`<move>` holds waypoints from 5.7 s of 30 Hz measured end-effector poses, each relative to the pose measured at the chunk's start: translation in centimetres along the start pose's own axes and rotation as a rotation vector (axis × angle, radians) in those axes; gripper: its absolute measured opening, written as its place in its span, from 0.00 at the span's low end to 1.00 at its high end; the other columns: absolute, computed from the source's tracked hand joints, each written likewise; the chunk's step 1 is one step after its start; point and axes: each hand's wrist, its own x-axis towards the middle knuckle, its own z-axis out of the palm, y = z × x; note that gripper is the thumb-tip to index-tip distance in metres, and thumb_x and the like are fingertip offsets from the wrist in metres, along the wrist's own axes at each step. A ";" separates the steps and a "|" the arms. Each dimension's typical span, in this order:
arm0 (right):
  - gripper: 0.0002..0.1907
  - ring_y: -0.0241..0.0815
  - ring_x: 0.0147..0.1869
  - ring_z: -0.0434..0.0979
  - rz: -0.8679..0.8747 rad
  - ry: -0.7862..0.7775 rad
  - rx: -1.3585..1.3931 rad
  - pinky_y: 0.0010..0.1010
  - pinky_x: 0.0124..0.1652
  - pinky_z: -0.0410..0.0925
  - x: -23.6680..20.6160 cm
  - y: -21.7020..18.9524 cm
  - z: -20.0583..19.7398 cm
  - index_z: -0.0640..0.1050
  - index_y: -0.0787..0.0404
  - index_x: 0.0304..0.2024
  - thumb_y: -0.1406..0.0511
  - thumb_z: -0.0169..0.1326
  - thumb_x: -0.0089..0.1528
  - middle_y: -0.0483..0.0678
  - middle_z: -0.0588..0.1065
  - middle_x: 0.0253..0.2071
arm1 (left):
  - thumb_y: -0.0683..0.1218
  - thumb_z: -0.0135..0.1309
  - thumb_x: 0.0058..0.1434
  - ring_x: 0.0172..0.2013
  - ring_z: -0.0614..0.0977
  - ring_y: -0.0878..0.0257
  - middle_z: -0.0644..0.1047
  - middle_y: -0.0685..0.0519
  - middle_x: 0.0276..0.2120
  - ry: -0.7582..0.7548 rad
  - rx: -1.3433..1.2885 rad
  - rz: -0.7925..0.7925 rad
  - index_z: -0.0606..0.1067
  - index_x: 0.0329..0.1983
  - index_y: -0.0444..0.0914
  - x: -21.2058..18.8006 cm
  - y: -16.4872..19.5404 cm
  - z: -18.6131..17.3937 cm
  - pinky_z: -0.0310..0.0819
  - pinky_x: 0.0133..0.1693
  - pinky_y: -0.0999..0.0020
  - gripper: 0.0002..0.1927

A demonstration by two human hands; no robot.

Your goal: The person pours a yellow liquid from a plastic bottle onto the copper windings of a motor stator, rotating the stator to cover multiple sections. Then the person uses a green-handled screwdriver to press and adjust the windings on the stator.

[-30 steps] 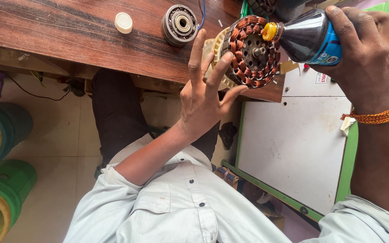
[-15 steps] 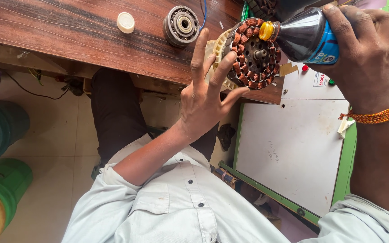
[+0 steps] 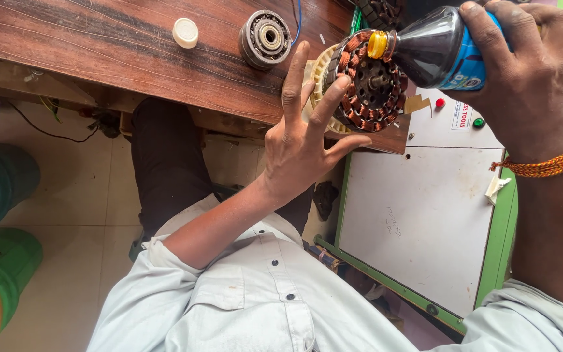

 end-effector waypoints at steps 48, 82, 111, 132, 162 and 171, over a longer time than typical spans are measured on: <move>0.36 0.47 0.69 0.65 -0.115 0.067 0.012 0.35 0.64 0.65 2.7 -0.2 -1.5 0.69 0.58 0.70 0.55 0.65 0.63 0.47 0.67 0.64 | 0.57 0.67 0.66 0.68 0.72 0.45 0.43 0.46 0.77 -0.039 -0.044 -0.034 0.46 0.79 0.66 -1.1 -0.3 0.9 0.80 0.54 0.74 0.49; 0.42 0.47 0.72 0.63 -0.120 -0.055 0.017 0.35 0.69 0.65 2.0 0.0 -2.4 0.70 0.57 0.71 0.59 0.69 0.55 0.49 0.66 0.69 | 0.64 0.66 0.59 0.67 0.72 0.45 0.47 0.45 0.78 0.068 -0.050 0.018 0.46 0.81 0.64 -0.5 0.2 1.0 0.85 0.55 0.67 0.54; 0.36 0.50 0.71 0.65 -0.077 -0.059 0.086 0.37 0.68 0.66 0.4 -1.3 -3.8 0.71 0.58 0.69 0.58 0.68 0.60 0.49 0.68 0.66 | 0.44 0.60 0.78 0.69 0.70 0.52 0.44 0.51 0.78 0.052 -0.054 -0.068 0.47 0.78 0.68 -0.8 -0.6 1.4 0.79 0.57 0.80 0.41; 0.37 0.51 0.66 0.71 -0.027 -0.118 0.084 0.39 0.62 0.70 -0.6 -3.5 -6.4 0.75 0.58 0.64 0.58 0.78 0.57 0.49 0.72 0.62 | 0.55 0.71 0.63 0.71 0.66 0.47 0.41 0.49 0.76 0.009 -0.076 -0.041 0.44 0.81 0.69 -1.1 -0.2 1.4 0.79 0.56 0.72 0.55; 0.40 0.53 0.66 0.71 0.123 -0.145 0.147 0.39 0.65 0.72 -6.4 -2.3 -3.3 0.74 0.61 0.65 0.59 0.78 0.55 0.52 0.73 0.62 | 0.47 0.70 0.70 0.72 0.68 0.52 0.41 0.49 0.77 0.001 -0.057 -0.043 0.45 0.78 0.59 -1.3 -0.8 0.1 0.80 0.56 0.77 0.50; 0.40 0.53 0.65 0.71 0.089 -0.091 0.135 0.38 0.63 0.70 -7.8 -0.4 -0.8 0.71 0.63 0.65 0.58 0.77 0.58 0.53 0.72 0.61 | 0.48 0.71 0.69 0.72 0.66 0.47 0.42 0.46 0.76 0.018 -0.076 -0.021 0.43 0.81 0.60 -1.5 -1.2 0.3 0.81 0.55 0.74 0.53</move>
